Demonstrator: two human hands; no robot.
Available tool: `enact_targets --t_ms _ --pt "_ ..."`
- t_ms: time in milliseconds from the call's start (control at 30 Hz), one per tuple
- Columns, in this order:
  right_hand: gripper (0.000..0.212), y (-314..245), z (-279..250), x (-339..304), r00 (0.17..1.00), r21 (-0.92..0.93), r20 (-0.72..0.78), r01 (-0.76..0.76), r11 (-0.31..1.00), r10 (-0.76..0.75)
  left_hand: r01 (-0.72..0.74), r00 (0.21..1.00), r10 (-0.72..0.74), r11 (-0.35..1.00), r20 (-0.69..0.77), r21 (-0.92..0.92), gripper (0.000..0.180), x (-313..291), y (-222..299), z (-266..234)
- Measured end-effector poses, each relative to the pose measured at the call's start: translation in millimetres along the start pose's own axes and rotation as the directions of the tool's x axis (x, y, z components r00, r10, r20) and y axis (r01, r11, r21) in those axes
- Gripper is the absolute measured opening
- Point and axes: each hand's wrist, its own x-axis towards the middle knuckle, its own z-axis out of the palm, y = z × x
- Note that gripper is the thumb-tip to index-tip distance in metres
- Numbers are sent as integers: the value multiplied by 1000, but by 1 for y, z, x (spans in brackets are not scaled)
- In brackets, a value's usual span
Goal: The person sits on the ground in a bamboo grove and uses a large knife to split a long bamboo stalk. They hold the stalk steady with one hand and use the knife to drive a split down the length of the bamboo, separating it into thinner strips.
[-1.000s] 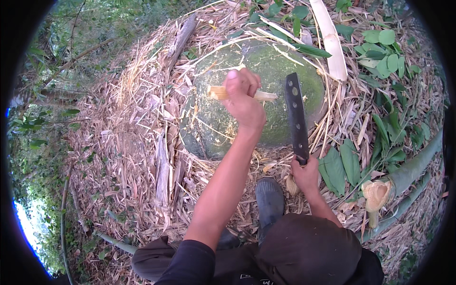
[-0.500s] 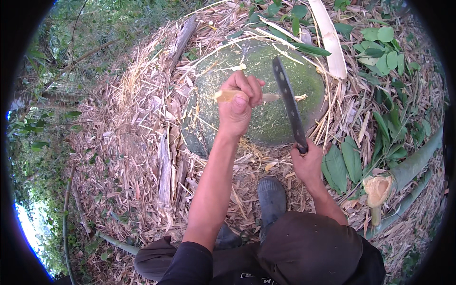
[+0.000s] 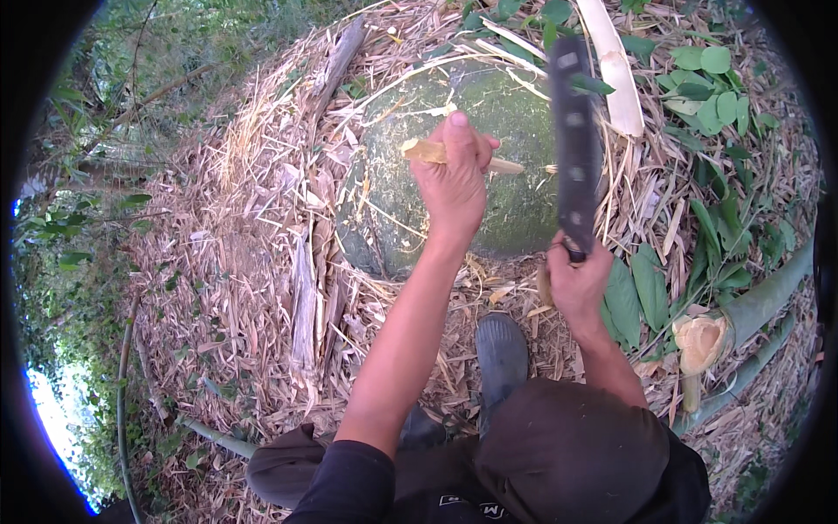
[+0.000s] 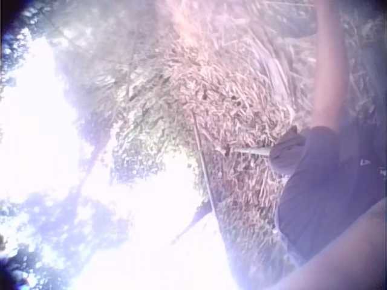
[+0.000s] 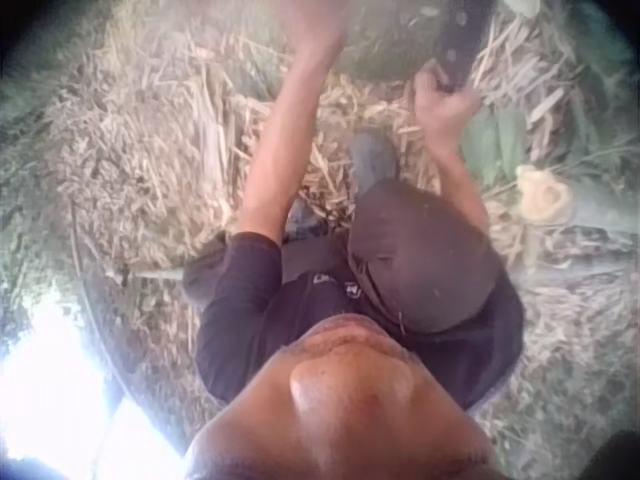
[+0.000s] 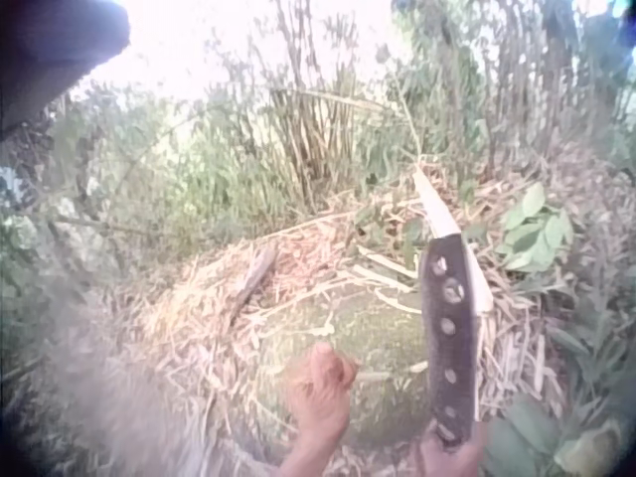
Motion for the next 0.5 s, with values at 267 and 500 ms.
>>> enact_targets --t_ms 267,500 --pt "7 18 14 0 993 -3 -3 -122 993 122 -9 998 7 999 59 34 52 1 0 17" --pt "9 8 5 -11 992 -53 20 -123 991 124 -21 998 21 1000 66 -6 48 -5 -6 16"
